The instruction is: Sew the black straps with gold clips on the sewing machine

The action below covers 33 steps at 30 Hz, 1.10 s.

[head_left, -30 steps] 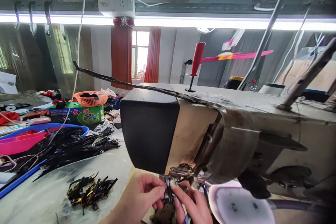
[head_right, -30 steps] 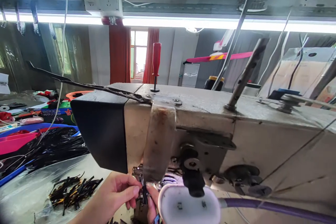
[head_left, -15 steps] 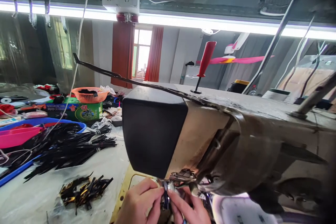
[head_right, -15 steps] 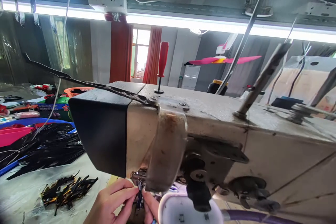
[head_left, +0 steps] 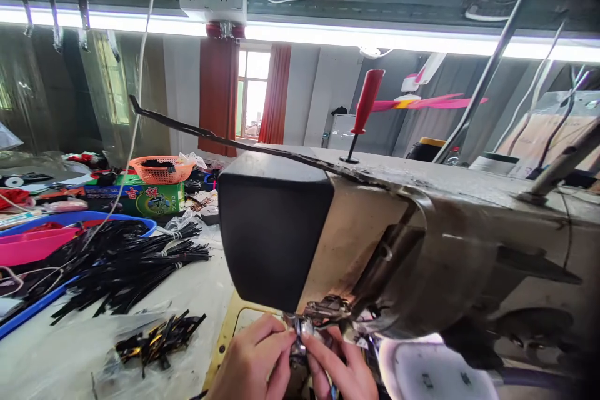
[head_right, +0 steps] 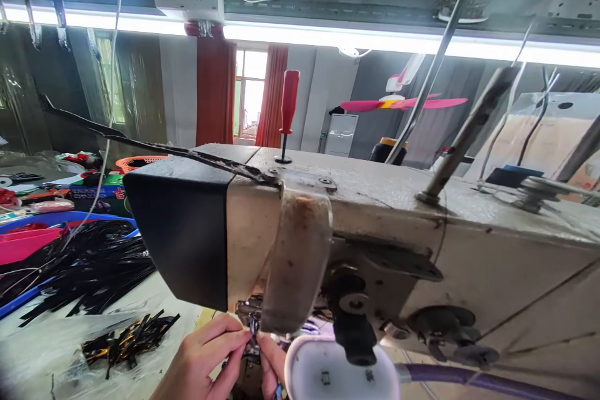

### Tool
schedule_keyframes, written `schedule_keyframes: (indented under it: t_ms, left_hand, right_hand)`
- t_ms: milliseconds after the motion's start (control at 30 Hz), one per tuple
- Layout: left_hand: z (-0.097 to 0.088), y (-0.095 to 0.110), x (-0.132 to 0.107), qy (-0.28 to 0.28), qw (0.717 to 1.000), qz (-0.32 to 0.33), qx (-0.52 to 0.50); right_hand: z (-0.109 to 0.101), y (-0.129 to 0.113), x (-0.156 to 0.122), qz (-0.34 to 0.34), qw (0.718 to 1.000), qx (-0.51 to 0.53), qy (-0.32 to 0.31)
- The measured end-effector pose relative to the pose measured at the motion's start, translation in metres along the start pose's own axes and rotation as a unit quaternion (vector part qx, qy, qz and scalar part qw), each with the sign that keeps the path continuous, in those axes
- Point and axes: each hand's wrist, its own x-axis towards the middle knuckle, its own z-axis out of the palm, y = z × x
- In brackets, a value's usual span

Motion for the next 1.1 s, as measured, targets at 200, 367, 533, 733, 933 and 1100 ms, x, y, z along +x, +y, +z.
schedule_keyframes:
  t_ms: [200,367,533,733,933,1100]
  left_hand:
    - [-0.021,0.002,-0.001,-0.167,0.966,-0.188,0.065]
    - [0.005,-0.01,-0.045,-0.348,0.869,-0.327,0.134]
    - [0.034,-0.027,-0.068,-0.251,0.9,-0.344,0.099]
    - [0.015,-0.034,-0.065,-0.201,0.93,-0.304,-0.039]
    - [-0.018,-0.024,-0.043,-0.116,0.964,-0.171,-0.167]
    - [-0.018,-0.011,-0.021,-0.075,0.956,-0.118,-0.256]
  right_hand:
    - [-0.007,-0.001,0.006,-0.095,0.994,-0.033,-0.031]
    - [-0.007,-0.019,-0.001,-0.105,0.993,-0.054,0.023]
    - [-0.003,-0.039,0.007,-0.194,0.979,-0.034,0.048]
    - [0.0,-0.049,0.012,-0.051,0.976,0.176,-0.116]
    - [0.004,-0.054,0.004,0.28,0.867,0.363,-0.196]
    - [0.0,-0.058,0.008,0.382,0.691,0.557,-0.258]
